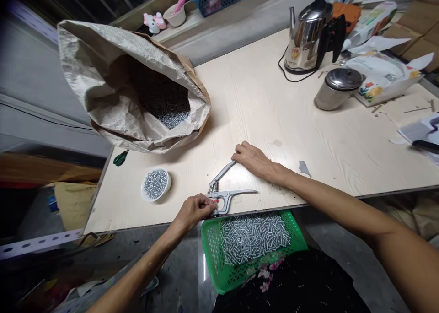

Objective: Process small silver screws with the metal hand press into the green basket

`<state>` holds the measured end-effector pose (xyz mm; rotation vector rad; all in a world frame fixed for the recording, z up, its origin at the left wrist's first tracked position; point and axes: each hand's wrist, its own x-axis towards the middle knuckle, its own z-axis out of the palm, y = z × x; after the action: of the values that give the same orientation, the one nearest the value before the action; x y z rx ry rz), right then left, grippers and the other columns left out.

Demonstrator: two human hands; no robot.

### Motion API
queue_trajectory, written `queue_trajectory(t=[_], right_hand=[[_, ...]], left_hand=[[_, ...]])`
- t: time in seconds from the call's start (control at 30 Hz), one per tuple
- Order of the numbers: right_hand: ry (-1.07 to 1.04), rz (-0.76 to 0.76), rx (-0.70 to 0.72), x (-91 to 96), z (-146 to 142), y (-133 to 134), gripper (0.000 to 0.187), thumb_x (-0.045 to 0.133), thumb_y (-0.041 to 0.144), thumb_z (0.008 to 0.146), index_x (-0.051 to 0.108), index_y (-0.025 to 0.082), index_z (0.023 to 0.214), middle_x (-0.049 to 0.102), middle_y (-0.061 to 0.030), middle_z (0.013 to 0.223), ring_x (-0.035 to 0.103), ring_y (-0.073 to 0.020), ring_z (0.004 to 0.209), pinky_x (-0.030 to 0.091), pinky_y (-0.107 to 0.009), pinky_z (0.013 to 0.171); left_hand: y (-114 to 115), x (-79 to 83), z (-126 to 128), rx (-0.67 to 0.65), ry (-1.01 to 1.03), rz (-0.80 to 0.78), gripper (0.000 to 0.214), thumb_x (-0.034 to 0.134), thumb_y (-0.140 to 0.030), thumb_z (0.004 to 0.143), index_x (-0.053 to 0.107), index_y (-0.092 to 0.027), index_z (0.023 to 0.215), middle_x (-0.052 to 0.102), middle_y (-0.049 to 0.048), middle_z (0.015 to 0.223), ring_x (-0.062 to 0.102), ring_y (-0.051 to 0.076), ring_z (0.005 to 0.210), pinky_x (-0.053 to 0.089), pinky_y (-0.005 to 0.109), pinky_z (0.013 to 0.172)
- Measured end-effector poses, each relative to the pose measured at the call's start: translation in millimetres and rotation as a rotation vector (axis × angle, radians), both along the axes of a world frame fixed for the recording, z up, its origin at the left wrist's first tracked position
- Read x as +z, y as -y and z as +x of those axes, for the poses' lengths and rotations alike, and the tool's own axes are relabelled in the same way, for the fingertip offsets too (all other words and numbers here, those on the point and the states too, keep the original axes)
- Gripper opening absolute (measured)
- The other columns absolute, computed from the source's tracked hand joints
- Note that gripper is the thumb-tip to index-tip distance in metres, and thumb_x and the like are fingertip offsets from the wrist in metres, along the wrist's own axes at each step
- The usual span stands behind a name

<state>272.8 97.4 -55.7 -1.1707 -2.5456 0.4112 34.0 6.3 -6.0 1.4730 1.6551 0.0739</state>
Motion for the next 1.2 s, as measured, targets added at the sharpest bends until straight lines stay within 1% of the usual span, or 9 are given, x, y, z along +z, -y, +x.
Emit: queue_trajectory(t=[0.27,0.37,0.43,0.5,0.6,0.7,0.8,1.0,1.2], right_hand=[[-0.014,0.015,-0.003,0.3,-0.2,-0.8,0.028,0.036,0.018,0.095,0.063,0.018,0.093,0.059,-0.0084,0.093,0.045,-0.0212,0.089,0.041,-0.033,0.077],[-0.019,-0.015,0.005,5.4,3.8,2.0,0.025,0.039,0.023,0.095,0.063,0.018,0.096,0.059,-0.0090,0.095,0.047,-0.0218,0.092,0.042,-0.034,0.080],[-0.044,-0.043,0.046,8.7,8.6,6.3,0.026,0.046,0.034,0.093,0.061,0.018,0.108,0.060,-0.0099,0.102,0.048,-0.0230,0.098,0.042,-0.036,0.084],[-0.058,-0.064,0.104,10.1,14.1,12.7,0.050,0.055,0.050,0.086,0.053,0.017,0.124,0.057,-0.0126,0.117,0.047,-0.0261,0.109,0.042,-0.040,0.090],[-0.025,-0.071,0.162,7.6,21.0,23.7,0.092,0.063,0.070,0.069,0.038,0.015,0.139,0.043,-0.0171,0.138,0.034,-0.0330,0.128,0.035,-0.047,0.100],[0.011,-0.075,0.167,3.5,24.2,32.7,0.108,0.067,0.073,0.059,0.032,0.015,0.143,0.035,-0.0190,0.146,0.024,-0.0366,0.135,0.030,-0.050,0.104],[0.017,-0.072,0.156,4.0,24.3,37.5,0.105,0.068,0.070,0.061,0.033,0.013,0.142,0.037,-0.0201,0.144,0.026,-0.0371,0.134,0.031,-0.052,0.103],[-0.056,-0.064,0.129,16.9,21.5,46.2,0.077,0.070,0.052,0.070,0.041,0.017,0.133,0.054,-0.0148,0.125,0.045,-0.0309,0.112,0.041,-0.048,0.091],[-0.016,-0.053,-0.001,19.9,17.4,66.8,0.065,0.069,0.039,0.073,0.043,0.016,0.128,0.056,-0.0138,0.110,0.048,-0.0288,0.097,0.045,-0.042,0.079]], left_hand=[[-5.6,-2.6,6.6,-0.072,-0.098,-0.025,0.019,0.054,-0.025,0.066,0.053,-0.016,0.049,0.050,-0.0036,0.049,0.046,0.011,0.052,0.032,0.023,0.054],[-2.7,-4.8,5.9,-0.047,-0.087,-0.031,0.018,0.052,-0.027,0.067,0.058,-0.015,0.055,0.055,-0.0023,0.053,0.051,0.013,0.056,0.035,0.024,0.056],[0.2,-6.5,4.4,-0.006,-0.071,-0.021,0.018,0.052,-0.028,0.067,0.062,-0.015,0.060,0.059,-0.0007,0.059,0.055,0.014,0.061,0.038,0.025,0.058],[2.7,-8.2,3.0,0.033,-0.055,-0.005,0.018,0.053,-0.029,0.067,0.063,-0.015,0.063,0.062,0.0004,0.064,0.057,0.015,0.063,0.040,0.025,0.060],[4.4,-9.8,1.9,0.055,-0.041,0.005,0.017,0.054,-0.029,0.066,0.063,-0.015,0.063,0.063,0.0011,0.066,0.057,0.015,0.063,0.040,0.025,0.059],[4.4,-10.1,1.8,0.051,-0.042,-0.004,0.017,0.054,-0.029,0.066,0.063,-0.015,0.063,0.063,0.0010,0.065,0.057,0.015,0.062,0.040,0.025,0.059],[4.6,-9.5,2.4,0.046,-0.037,-0.008,0.017,0.054,-0.028,0.067,0.063,-0.015,0.062,0.062,0.0010,0.063,0.057,0.014,0.062,0.040,0.025,0.059],[4.5,-9.5,3.3,0.061,-0.043,-0.005,0.016,0.053,-0.027,0.067,0.063,-0.015,0.063,0.061,-0.0002,0.061,0.057,0.015,0.062,0.039,0.025,0.058],[9.3,-6.3,4.2,0.018,-0.111,0.000,0.017,0.055,-0.026,0.073,0.062,-0.015,0.062,0.060,0.0001,0.061,0.057,0.015,0.060,0.040,0.025,0.058]])
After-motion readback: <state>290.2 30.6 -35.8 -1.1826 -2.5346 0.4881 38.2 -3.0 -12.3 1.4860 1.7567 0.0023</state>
